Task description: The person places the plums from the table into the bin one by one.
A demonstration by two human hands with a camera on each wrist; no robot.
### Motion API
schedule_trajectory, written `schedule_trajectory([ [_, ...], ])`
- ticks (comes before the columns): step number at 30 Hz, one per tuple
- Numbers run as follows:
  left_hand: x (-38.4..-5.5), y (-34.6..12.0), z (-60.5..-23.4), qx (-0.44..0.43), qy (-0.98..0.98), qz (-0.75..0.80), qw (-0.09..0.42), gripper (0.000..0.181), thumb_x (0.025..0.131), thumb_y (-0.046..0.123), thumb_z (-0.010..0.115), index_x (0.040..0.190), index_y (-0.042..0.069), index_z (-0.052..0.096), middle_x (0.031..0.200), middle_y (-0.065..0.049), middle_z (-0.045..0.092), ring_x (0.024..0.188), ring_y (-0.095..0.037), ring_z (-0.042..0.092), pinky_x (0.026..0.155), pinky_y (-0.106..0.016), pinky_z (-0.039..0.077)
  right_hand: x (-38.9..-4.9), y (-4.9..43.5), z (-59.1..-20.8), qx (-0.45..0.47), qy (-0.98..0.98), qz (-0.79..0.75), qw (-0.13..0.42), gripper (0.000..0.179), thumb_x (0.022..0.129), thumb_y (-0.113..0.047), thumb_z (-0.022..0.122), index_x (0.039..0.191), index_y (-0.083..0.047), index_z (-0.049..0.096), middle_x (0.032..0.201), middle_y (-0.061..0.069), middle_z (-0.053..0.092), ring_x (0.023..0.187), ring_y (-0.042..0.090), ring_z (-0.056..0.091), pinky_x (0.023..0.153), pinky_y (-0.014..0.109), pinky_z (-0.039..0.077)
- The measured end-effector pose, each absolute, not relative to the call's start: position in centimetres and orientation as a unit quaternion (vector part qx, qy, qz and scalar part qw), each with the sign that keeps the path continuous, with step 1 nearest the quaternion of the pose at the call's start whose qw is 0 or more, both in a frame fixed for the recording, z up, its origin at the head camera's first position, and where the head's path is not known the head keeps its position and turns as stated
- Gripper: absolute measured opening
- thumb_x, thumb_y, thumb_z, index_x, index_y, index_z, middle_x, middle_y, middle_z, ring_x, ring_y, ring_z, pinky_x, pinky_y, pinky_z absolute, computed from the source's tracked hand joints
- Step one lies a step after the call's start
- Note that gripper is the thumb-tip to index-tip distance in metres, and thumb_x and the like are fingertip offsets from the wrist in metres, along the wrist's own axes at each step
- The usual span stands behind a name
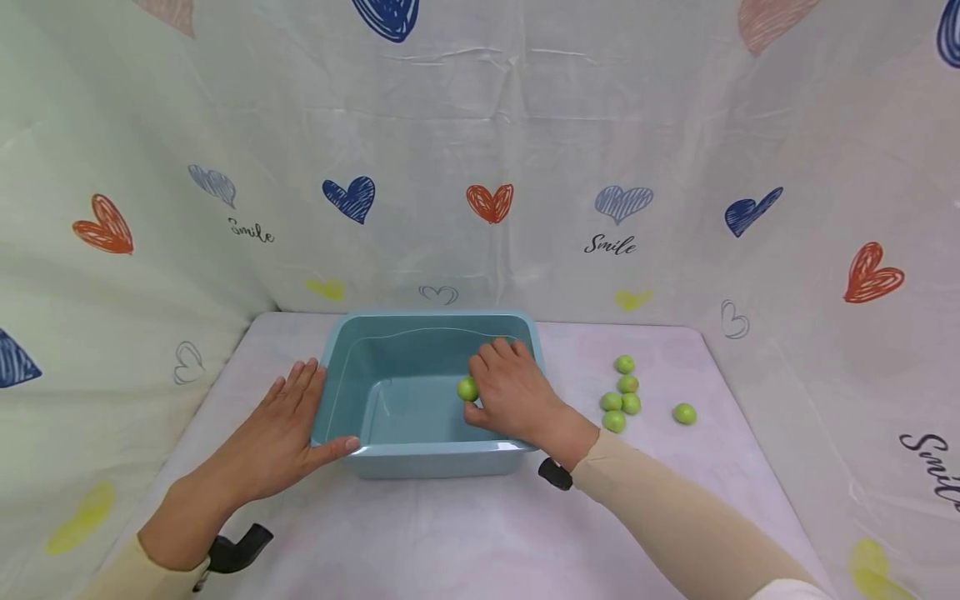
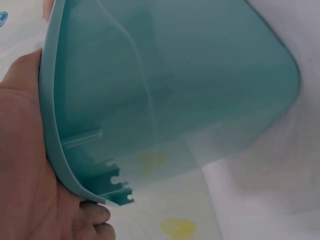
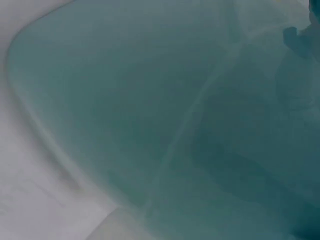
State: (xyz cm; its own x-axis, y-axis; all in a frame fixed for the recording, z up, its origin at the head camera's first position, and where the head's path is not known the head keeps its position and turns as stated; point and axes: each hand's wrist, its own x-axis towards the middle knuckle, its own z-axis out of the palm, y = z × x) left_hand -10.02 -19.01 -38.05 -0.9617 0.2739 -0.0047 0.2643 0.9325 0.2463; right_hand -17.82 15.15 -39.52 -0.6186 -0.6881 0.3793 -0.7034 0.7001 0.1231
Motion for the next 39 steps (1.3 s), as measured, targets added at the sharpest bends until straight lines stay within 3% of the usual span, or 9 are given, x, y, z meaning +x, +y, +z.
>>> schedule_trajectory([
  [11,-9.9,-19.0,-38.2,0.141,0.982,0.126,0.016,0.121,0.093,0.081,0.054,0.163,-0.012,0.018,0.172,-0.032,0.017,0.16,-0.051,0.016,0.126,-0.069,0.019,-18.2,15.0,-40.5,0.407,-0.888,-0.003,0.216,0.029,0.087,-0.037,0.073,0.088,-0.012,0.058,0.084,0.002,0.053,0.079,0.021,0.046,0.07,0.034,0.035],
  [39,-9.9,-19.0,-38.1,0.142,0.982,0.121,0.017,0.12,0.094,0.081,0.052,0.164,-0.011,0.018,0.172,-0.031,0.016,0.16,-0.05,0.014,0.127,-0.068,0.017,-18.2,14.9,-40.8,0.388,-0.9,-0.046,0.193,0.032,0.089,-0.042,0.071,0.084,-0.013,0.056,0.081,0.001,0.052,0.077,0.02,0.044,0.069,0.033,0.033],
])
